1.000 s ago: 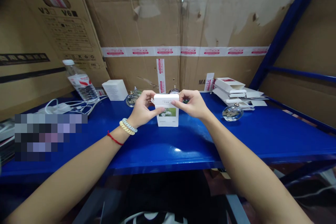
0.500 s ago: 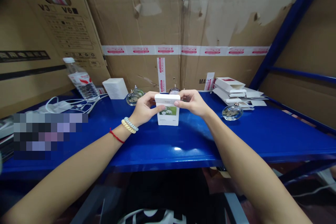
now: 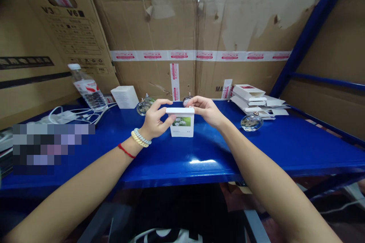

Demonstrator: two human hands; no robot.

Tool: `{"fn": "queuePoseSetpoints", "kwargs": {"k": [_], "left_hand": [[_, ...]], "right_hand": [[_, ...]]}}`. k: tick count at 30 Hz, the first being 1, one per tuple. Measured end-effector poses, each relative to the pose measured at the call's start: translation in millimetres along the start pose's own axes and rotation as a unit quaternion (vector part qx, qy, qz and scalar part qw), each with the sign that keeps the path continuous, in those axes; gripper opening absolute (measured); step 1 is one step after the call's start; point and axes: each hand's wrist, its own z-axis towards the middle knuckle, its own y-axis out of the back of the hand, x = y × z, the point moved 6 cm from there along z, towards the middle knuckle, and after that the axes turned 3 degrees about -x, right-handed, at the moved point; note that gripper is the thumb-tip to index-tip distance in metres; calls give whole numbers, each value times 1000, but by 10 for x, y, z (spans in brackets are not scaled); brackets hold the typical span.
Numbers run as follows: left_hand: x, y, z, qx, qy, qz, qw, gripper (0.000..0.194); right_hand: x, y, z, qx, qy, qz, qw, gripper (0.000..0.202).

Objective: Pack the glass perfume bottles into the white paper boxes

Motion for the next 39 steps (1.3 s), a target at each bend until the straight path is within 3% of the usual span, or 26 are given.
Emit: {"fn": "queuePoseSetpoints", "kwargs": {"k": [5, 9, 14, 17, 22, 24, 29, 34, 39], "left_hand": [[-64, 60, -6, -7, -64, 53, 997, 17], [-47, 66, 1, 1, -47, -9, 999, 20], [109, -41, 24, 0, 132, -141, 981, 36], [202, -121, 4, -22, 227, -180, 957, 40], [312, -213, -62, -72, 323, -288, 898, 26], [312, -224, -68, -70, 324, -298, 895, 32], [265, -231, -60, -12, 299, -262, 918, 21], [234, -206, -32, -2, 257, -230, 939, 23], [332, -279, -85, 29, 324, -196, 925, 29]], "right_hand": [[58, 7, -4, 0, 39, -67, 997, 24], [68, -4, -10, 36, 28, -90, 995, 21], [88, -29, -32, 70, 36, -69, 995, 45], [80, -42, -29, 34, 44, -117, 992, 48], [35, -67, -22, -42, 33, -106, 993, 44], [45, -79, -27, -44, 46, -112, 992, 44], [102, -69, -55, -43, 86, -159, 983, 32], [121, -81, -68, -57, 98, -184, 976, 32], [50, -97, -43, -72, 68, -207, 973, 42]]}}
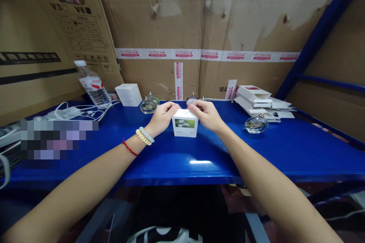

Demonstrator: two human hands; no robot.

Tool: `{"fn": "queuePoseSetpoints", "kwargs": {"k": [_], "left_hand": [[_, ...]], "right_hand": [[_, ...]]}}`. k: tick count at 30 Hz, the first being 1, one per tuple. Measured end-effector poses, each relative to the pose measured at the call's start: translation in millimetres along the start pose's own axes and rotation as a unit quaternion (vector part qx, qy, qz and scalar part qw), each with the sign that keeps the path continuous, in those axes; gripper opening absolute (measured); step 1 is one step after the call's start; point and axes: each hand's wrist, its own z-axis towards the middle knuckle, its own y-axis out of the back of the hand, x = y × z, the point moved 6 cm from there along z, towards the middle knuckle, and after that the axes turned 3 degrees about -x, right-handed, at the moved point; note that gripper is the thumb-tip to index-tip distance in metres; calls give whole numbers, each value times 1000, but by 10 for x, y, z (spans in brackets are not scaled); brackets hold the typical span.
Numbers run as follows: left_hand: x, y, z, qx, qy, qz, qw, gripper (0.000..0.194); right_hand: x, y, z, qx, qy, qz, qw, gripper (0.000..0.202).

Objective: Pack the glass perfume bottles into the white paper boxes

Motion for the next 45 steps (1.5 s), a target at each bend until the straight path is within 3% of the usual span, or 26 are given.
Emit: {"fn": "queuePoseSetpoints", "kwargs": {"k": [4, 8, 13, 19, 23, 35, 41, 45], "left_hand": [[18, 22, 10, -37, 8, -5, 999, 28], [-20, 31, 5, -70, -19, -19, 997, 24], [-107, 37, -10, -83, -84, -24, 993, 20], [-158, 58, -27, -79, -116, 52, 989, 21], [-277, 62, -74, -76, -186, 114, 973, 17], [-284, 50, -99, -56, -263, 171, 948, 25], [-243, 62, -81, -43, -259, 170, 950, 27], [-227, 51, -75, -19, -248, 166, 954, 30]], "right_hand": [[13, 25, 0, -41, 10, -21, 999, 44], [93, 18, -26, -45, 57, -39, 997, 34], [159, 45, -56, -75, 133, -119, 981, 25], [150, 52, -55, -85, 136, -161, 974, 23], [165, 45, -58, -78, 133, -170, 973, 25], [151, 49, -50, -58, 126, -202, 969, 34], [172, 31, -65, 16, 130, -178, 975, 38], [128, 52, -49, 42, 94, -152, 983, 45]]}}
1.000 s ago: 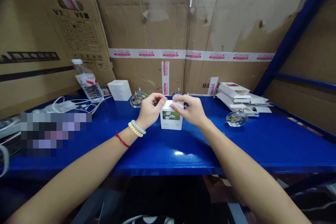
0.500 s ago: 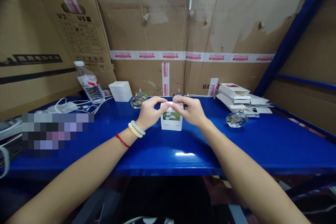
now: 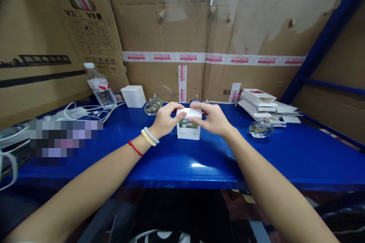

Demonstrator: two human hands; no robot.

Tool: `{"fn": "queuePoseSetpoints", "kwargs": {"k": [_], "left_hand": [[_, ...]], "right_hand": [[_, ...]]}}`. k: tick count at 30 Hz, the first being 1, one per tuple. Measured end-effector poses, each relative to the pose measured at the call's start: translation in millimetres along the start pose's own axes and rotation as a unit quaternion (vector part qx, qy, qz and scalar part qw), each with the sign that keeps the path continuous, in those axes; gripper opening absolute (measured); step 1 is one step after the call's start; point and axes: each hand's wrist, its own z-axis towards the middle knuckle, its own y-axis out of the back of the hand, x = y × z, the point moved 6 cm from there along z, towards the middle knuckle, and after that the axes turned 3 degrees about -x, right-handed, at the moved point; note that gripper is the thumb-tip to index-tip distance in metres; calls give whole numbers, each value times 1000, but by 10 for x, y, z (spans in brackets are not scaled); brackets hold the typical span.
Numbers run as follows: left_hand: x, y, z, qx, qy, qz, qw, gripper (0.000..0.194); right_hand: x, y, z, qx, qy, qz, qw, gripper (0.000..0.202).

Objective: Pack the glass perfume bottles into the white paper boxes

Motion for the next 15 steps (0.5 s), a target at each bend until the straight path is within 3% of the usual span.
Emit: {"fn": "queuePoseSetpoints", "kwargs": {"k": [6, 15], "left_hand": [[15, -27, -13, 38, 10, -17, 999, 35], [69, -33, -37, 24, 17, -40, 999, 40]], "right_hand": [[-125, -30, -2, 38, -77, 96, 992, 52], [-178, -66, 14, 62, -164, 179, 968, 52]]}}
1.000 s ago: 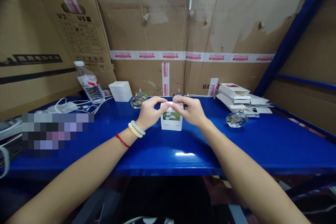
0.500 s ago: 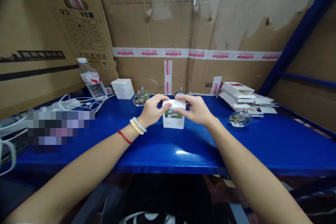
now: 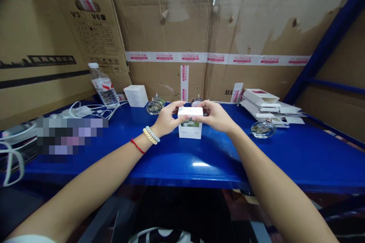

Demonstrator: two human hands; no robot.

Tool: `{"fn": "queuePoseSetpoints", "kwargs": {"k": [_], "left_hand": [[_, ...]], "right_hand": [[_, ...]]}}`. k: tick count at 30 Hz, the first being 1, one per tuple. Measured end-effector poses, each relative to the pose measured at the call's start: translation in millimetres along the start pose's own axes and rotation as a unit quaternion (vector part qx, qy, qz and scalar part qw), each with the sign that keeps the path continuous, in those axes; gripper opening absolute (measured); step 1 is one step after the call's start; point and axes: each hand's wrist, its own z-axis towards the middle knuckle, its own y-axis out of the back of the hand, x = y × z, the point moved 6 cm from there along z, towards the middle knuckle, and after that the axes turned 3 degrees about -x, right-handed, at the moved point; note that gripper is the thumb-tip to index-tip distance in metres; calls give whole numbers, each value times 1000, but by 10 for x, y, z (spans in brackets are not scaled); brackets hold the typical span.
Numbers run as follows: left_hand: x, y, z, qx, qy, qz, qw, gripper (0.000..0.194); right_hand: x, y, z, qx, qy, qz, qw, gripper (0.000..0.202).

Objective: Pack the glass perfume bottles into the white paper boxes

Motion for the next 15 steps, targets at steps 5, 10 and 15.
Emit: {"fn": "queuePoseSetpoints", "kwargs": {"k": [5, 10, 15], "left_hand": [[-51, -6, 7, 21, -42, 32, 998, 31], [-46, -24, 10, 36, -26, 48, 998, 30], [-82, -52, 2, 60, -20, 55, 996, 35]], "right_hand": [[9, 6, 7, 2, 29, -31, 999, 54], [39, 56, -10, -7, 79, -129, 988, 50], [161, 79, -44, -39, 154, -243, 957, 40]]}}
